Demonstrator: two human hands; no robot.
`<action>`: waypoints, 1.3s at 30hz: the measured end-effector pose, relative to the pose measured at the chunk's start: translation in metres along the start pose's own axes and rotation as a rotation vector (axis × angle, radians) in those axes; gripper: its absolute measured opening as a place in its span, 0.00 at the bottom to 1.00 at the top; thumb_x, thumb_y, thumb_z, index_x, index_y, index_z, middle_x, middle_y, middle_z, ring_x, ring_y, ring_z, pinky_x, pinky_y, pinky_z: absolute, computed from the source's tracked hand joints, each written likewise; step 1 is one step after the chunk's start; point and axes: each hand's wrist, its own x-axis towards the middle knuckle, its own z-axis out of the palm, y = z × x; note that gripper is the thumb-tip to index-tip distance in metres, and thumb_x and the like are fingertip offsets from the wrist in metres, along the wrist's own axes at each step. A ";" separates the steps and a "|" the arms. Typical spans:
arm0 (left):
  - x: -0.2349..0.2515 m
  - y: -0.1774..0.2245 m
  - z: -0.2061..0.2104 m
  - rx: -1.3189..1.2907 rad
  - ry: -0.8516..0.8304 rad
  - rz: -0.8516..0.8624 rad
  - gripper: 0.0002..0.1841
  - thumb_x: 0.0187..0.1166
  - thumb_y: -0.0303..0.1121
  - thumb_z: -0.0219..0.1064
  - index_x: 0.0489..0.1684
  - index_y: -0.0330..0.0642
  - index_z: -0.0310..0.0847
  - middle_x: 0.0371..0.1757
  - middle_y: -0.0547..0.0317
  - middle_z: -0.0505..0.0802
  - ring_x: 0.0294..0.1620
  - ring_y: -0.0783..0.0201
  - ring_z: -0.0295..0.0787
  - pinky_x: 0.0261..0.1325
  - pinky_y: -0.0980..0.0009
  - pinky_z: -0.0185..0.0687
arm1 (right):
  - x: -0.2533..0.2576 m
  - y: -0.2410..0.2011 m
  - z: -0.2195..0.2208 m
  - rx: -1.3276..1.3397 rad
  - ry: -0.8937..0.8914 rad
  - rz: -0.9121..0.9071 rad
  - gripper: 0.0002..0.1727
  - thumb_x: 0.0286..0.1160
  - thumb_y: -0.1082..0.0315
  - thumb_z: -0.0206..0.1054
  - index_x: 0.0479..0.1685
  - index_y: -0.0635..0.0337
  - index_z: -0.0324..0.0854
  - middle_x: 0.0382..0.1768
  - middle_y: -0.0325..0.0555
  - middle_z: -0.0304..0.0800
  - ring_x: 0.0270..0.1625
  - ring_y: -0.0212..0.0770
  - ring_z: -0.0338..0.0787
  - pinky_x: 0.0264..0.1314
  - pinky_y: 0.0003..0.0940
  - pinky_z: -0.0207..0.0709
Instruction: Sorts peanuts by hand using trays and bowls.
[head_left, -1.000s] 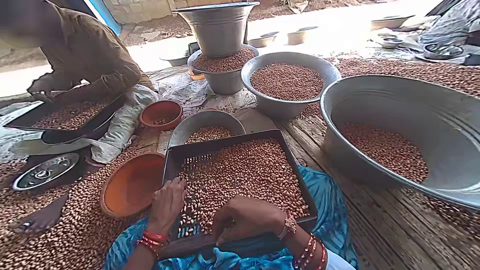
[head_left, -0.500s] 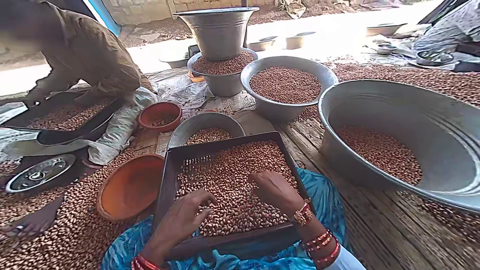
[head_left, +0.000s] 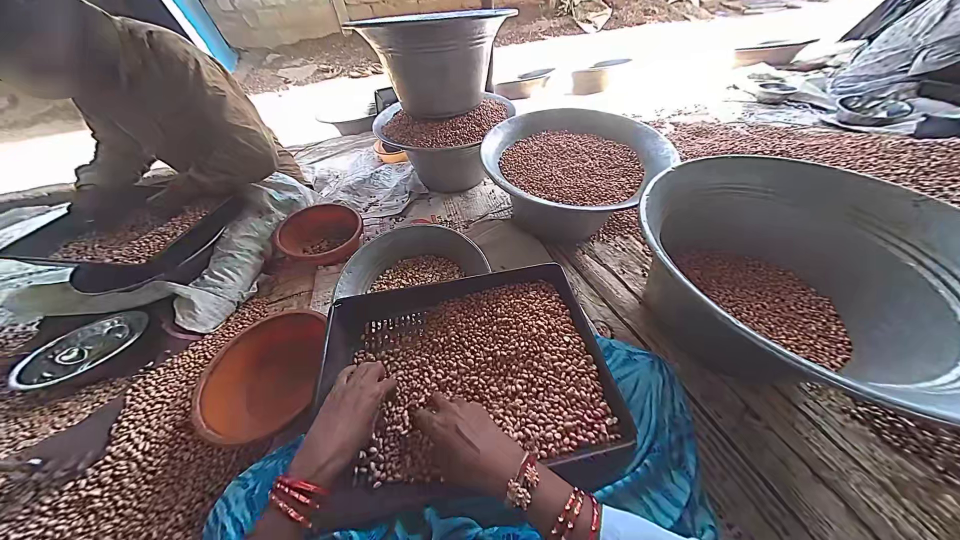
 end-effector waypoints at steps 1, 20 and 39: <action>0.004 -0.004 -0.007 0.004 0.022 -0.067 0.16 0.71 0.22 0.73 0.58 0.41 0.92 0.66 0.35 0.88 0.73 0.36 0.81 0.80 0.41 0.67 | 0.004 0.002 -0.001 0.064 0.026 -0.084 0.21 0.80 0.71 0.65 0.71 0.59 0.82 0.71 0.61 0.83 0.65 0.62 0.88 0.60 0.61 0.82; 0.069 -0.008 0.007 -0.299 0.471 -0.113 0.08 0.76 0.26 0.72 0.45 0.33 0.93 0.47 0.37 0.94 0.55 0.39 0.92 0.61 0.43 0.84 | 0.072 0.052 -0.052 -0.222 0.255 0.015 0.13 0.84 0.68 0.60 0.53 0.64 0.87 0.52 0.62 0.92 0.56 0.63 0.91 0.54 0.62 0.80; 0.039 0.012 0.002 -0.791 0.211 -0.229 0.10 0.81 0.29 0.69 0.55 0.39 0.87 0.35 0.54 0.89 0.31 0.64 0.79 0.43 0.60 0.76 | 0.000 0.068 -0.070 0.210 0.364 0.206 0.15 0.84 0.63 0.61 0.58 0.60 0.88 0.41 0.55 0.92 0.46 0.53 0.91 0.54 0.54 0.80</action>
